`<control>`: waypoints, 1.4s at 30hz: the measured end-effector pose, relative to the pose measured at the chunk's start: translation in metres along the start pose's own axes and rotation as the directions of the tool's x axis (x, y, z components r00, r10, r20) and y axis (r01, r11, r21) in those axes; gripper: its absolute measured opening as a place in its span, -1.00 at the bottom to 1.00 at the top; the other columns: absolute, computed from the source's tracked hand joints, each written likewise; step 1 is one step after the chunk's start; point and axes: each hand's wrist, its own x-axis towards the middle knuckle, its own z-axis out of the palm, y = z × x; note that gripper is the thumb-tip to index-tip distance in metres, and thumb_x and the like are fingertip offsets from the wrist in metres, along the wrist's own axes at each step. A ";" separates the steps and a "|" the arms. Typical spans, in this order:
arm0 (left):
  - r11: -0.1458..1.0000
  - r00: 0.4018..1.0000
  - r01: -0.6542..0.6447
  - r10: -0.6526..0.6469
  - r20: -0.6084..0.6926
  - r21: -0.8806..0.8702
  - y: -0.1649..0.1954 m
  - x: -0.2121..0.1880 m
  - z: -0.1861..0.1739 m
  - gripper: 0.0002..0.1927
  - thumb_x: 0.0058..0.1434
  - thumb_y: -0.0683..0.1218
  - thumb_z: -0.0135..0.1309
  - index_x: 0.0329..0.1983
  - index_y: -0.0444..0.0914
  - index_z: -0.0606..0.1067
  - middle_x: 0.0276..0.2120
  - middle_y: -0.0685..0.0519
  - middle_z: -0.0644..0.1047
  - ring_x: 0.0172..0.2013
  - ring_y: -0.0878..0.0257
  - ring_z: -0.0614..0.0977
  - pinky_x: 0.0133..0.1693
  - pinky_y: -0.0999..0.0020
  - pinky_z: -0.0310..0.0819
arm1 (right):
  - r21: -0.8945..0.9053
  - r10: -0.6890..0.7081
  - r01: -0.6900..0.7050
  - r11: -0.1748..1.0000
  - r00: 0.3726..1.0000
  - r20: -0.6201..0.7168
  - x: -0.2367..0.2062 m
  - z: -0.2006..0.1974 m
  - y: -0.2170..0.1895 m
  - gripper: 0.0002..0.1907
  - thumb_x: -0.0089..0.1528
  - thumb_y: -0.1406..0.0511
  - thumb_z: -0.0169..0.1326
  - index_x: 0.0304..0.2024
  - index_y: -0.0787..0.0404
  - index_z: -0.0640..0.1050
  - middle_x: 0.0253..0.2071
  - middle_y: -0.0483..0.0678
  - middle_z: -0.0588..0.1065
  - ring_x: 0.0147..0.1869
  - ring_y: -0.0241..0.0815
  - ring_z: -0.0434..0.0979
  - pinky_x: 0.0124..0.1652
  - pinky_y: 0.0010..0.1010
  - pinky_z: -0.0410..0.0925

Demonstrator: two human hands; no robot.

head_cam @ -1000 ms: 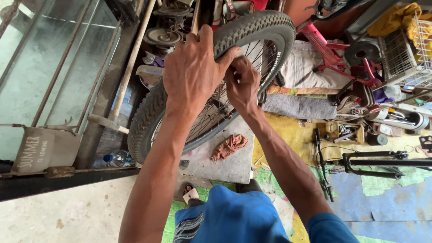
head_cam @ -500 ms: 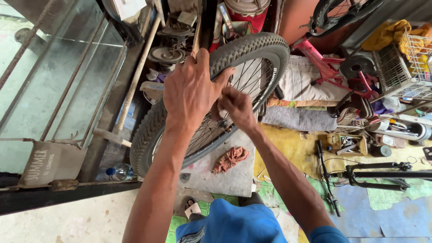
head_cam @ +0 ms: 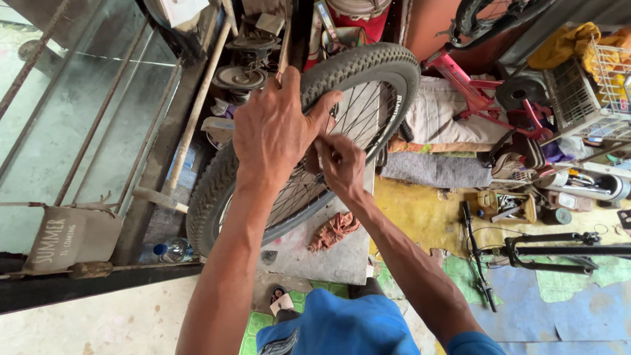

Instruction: The person adjusts the spokes on a bicycle wheel using a spoke wrench. Then, the person retrieves a funnel and a bottle of liquid, pours the liquid into a scooter's fuel tank using the funnel, and receives payment.

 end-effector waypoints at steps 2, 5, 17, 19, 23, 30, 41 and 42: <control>0.999 0.998 0.035 -0.036 0.059 0.006 0.002 0.002 -0.001 -0.24 0.35 0.45 -0.07 0.01 -0.35 0.51 -0.50 -0.13 0.58 -0.64 0.16 0.60 -0.76 0.39 0.35 | -0.080 -0.060 0.052 0.995 0.993 -0.102 0.017 0.005 -0.002 -0.95 0.32 0.44 0.10 -0.22 0.24 0.58 -0.46 -0.08 0.48 -0.53 -0.33 0.38 -0.56 -0.42 0.29; 0.998 0.994 0.055 -0.056 0.096 0.008 0.007 0.003 -0.002 -0.23 0.38 0.47 -0.19 -0.04 -0.33 0.52 -0.50 -0.14 0.58 -0.60 0.14 0.62 -0.73 0.36 0.40 | -0.017 -0.076 0.074 0.997 0.981 -0.177 0.030 0.010 -0.008 -0.92 0.28 0.51 0.05 -0.27 0.26 0.52 -0.45 -0.09 0.41 -0.53 -0.33 0.33 -0.58 -0.45 0.23; 0.999 0.999 0.037 -0.037 0.018 0.007 0.008 0.002 -0.005 -0.27 0.41 0.45 -0.19 -0.18 -0.32 0.50 -0.52 -0.12 0.58 -0.56 0.07 0.65 -0.65 0.26 0.46 | -0.015 -0.065 0.065 0.998 0.998 -0.023 -0.028 0.010 0.001 -0.91 0.29 0.47 0.12 -0.18 0.33 0.63 -0.39 0.01 0.54 -0.45 -0.27 0.51 -0.56 -0.49 0.38; 0.998 0.997 0.055 -0.054 0.060 -0.004 0.009 0.003 -0.005 -0.26 0.39 0.44 -0.19 -0.07 -0.34 0.50 -0.54 -0.13 0.57 -0.61 0.11 0.63 -0.70 0.30 0.43 | 0.009 -0.036 0.036 0.999 0.999 0.019 -0.030 0.007 0.003 -0.89 0.28 0.47 0.11 -0.18 0.34 0.64 -0.32 0.04 0.58 -0.39 -0.22 0.58 -0.49 -0.47 0.46; 0.996 0.984 0.089 -0.089 0.157 0.003 0.008 0.006 -0.005 -0.27 0.40 0.44 -0.20 -0.14 -0.33 0.50 -0.54 -0.12 0.57 -0.65 0.16 0.59 -0.74 0.32 0.37 | -0.008 -0.043 0.044 0.999 0.996 0.073 -0.021 0.001 0.000 -0.90 0.28 0.49 0.11 -0.19 0.34 0.64 -0.29 0.05 0.58 -0.39 -0.18 0.61 -0.48 -0.45 0.50; 1.000 0.999 0.027 -0.027 0.031 0.016 0.008 0.001 0.000 -0.29 0.42 0.43 -0.16 -0.14 -0.32 0.52 -0.52 -0.15 0.58 -0.59 0.08 0.65 -0.68 0.28 0.45 | 0.043 -0.132 0.135 0.990 0.989 -0.066 0.022 -0.008 -0.013 -0.85 0.28 0.58 0.08 -0.12 0.35 0.52 -0.40 0.00 0.45 -0.46 -0.23 0.49 -0.57 -0.38 0.29; 1.000 0.999 0.011 -0.011 -0.041 0.009 0.004 0.000 -0.002 -0.28 0.41 0.44 -0.10 -0.15 -0.33 0.50 -0.51 -0.15 0.58 -0.57 0.00 0.66 -0.64 0.23 0.47 | -0.027 -0.209 0.211 0.977 0.975 0.071 -0.021 -0.001 0.008 -0.96 0.33 0.47 0.09 -0.17 0.32 0.49 -0.32 0.03 0.52 -0.38 -0.19 0.53 -0.45 -0.34 0.44; 1.000 0.998 0.002 -0.001 -0.058 0.004 0.004 -0.001 -0.002 -0.29 0.41 0.44 -0.10 -0.14 -0.33 0.50 -0.52 -0.15 0.58 -0.57 0.01 0.66 -0.64 0.24 0.46 | -0.005 -0.172 0.174 0.985 0.978 0.115 -0.025 0.000 0.009 -0.96 0.33 0.46 0.08 -0.16 0.33 0.51 -0.32 0.03 0.53 -0.39 -0.20 0.53 -0.46 -0.35 0.45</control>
